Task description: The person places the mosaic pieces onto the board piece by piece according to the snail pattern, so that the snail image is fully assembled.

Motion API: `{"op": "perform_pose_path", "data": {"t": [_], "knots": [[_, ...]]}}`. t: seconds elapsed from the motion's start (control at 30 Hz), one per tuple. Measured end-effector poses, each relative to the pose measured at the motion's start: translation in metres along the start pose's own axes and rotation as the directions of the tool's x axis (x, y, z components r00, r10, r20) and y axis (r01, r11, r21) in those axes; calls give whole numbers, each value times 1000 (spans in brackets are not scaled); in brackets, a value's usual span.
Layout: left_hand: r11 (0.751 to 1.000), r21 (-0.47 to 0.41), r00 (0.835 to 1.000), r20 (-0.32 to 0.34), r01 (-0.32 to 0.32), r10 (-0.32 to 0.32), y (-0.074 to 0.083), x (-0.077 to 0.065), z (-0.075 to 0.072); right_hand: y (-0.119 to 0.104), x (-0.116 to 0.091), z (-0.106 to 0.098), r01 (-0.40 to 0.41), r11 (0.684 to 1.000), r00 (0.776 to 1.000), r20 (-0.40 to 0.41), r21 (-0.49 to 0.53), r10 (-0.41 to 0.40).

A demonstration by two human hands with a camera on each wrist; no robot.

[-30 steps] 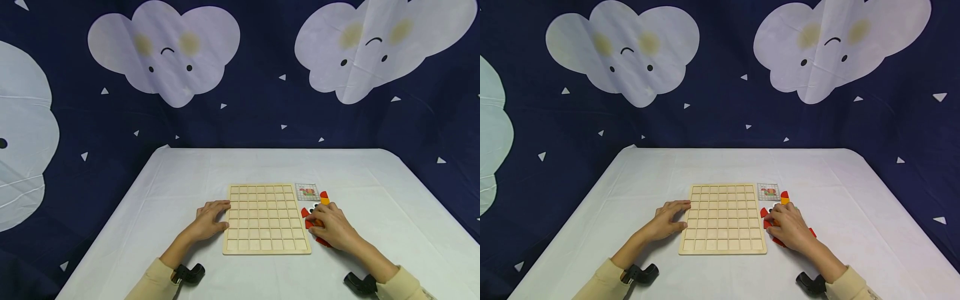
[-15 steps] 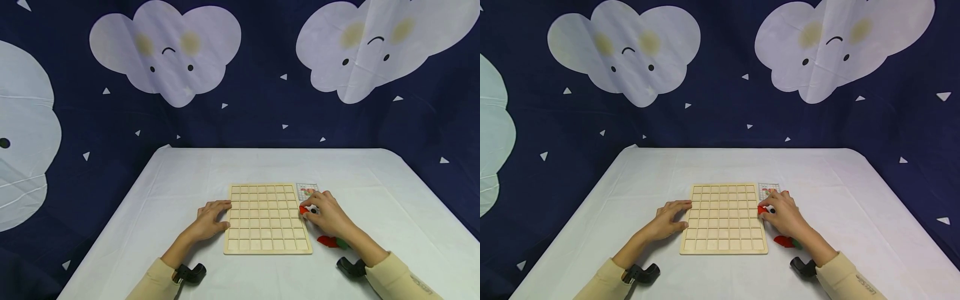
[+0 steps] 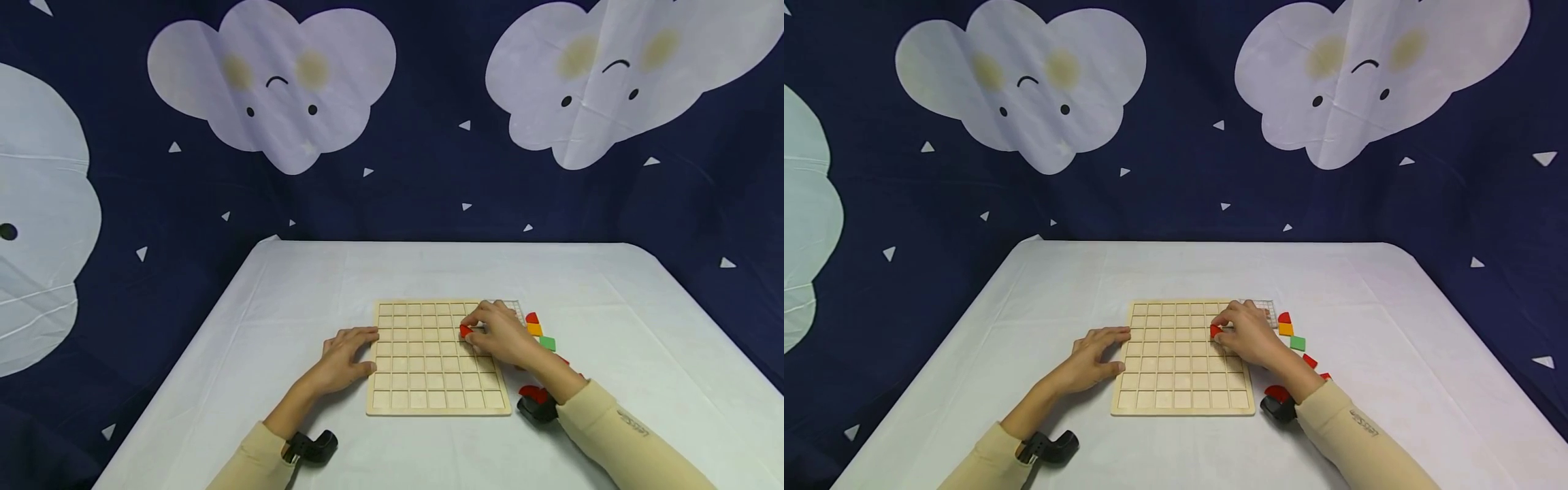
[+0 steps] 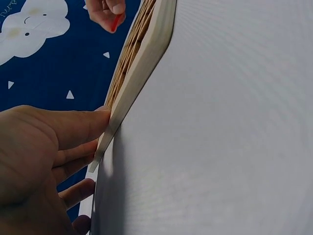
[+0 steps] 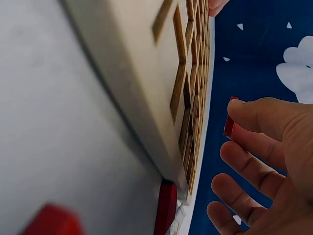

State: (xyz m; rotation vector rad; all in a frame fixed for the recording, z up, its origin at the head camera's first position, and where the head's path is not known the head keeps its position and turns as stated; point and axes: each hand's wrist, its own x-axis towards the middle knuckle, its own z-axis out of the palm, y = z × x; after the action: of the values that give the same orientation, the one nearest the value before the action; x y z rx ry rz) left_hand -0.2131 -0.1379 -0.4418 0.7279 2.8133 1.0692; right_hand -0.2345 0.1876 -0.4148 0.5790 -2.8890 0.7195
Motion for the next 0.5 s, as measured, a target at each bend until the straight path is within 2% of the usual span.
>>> {"op": "perform_pose_path", "data": {"t": [0.5], "knots": [[1000, 7, 1000, -10, -2, 2, -1, 0, 2, 3, 14, 9, -28, 999, 997, 70, -21, 29]]}}
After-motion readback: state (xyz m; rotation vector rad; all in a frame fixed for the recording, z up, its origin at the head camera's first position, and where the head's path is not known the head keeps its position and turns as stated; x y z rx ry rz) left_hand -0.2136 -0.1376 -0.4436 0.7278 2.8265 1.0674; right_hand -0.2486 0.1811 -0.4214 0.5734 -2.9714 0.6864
